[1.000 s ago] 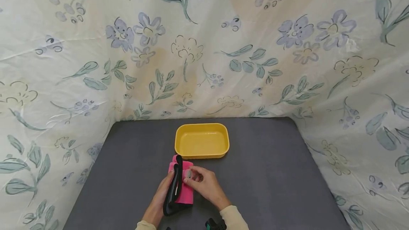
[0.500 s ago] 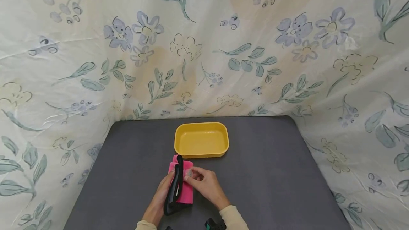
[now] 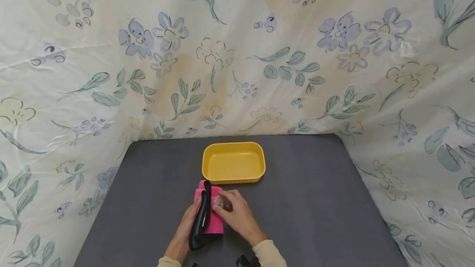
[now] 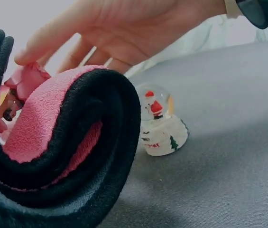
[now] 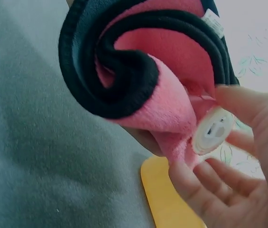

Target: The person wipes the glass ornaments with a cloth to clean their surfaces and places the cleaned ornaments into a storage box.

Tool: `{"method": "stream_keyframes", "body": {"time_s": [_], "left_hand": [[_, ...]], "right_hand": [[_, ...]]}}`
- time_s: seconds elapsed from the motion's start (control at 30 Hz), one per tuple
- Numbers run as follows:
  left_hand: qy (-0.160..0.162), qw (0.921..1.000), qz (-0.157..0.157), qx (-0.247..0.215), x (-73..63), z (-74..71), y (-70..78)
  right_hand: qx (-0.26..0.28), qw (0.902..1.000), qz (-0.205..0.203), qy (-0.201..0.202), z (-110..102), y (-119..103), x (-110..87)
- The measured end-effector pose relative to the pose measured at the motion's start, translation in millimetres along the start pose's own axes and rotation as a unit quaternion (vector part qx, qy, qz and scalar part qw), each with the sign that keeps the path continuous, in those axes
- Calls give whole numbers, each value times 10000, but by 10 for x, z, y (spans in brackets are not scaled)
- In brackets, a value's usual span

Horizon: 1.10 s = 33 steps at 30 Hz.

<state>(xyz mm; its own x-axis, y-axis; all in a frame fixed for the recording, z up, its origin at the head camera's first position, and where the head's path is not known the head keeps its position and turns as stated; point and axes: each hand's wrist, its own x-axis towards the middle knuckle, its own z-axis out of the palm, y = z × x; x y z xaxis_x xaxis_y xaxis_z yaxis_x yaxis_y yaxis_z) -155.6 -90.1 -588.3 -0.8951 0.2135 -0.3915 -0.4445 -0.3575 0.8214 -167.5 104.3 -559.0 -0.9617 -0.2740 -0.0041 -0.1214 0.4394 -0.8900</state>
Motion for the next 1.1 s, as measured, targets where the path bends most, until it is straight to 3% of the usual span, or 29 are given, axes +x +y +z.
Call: {"method": "stream_keyframes", "body": {"time_s": [0.2, 0.43, 0.8, 1.1], "left_hand": [[-22, 10000, 12, -20, 7, -3, -19], [-47, 9999, 103, -31, 45, 27, -25], [127, 9999, 70, -22, 84, 79, 28], [95, 9999, 22, -94, 64, 62, 15]], "right_hand": [[-134, 9984, -486, -269, -25, 44, 4], [117, 9974, -705, -122, -53, 68, 32], [506, 9985, -168, 147, -68, 52, 75], [661, 9971, 356, 111, -40, 59, 67]]}}
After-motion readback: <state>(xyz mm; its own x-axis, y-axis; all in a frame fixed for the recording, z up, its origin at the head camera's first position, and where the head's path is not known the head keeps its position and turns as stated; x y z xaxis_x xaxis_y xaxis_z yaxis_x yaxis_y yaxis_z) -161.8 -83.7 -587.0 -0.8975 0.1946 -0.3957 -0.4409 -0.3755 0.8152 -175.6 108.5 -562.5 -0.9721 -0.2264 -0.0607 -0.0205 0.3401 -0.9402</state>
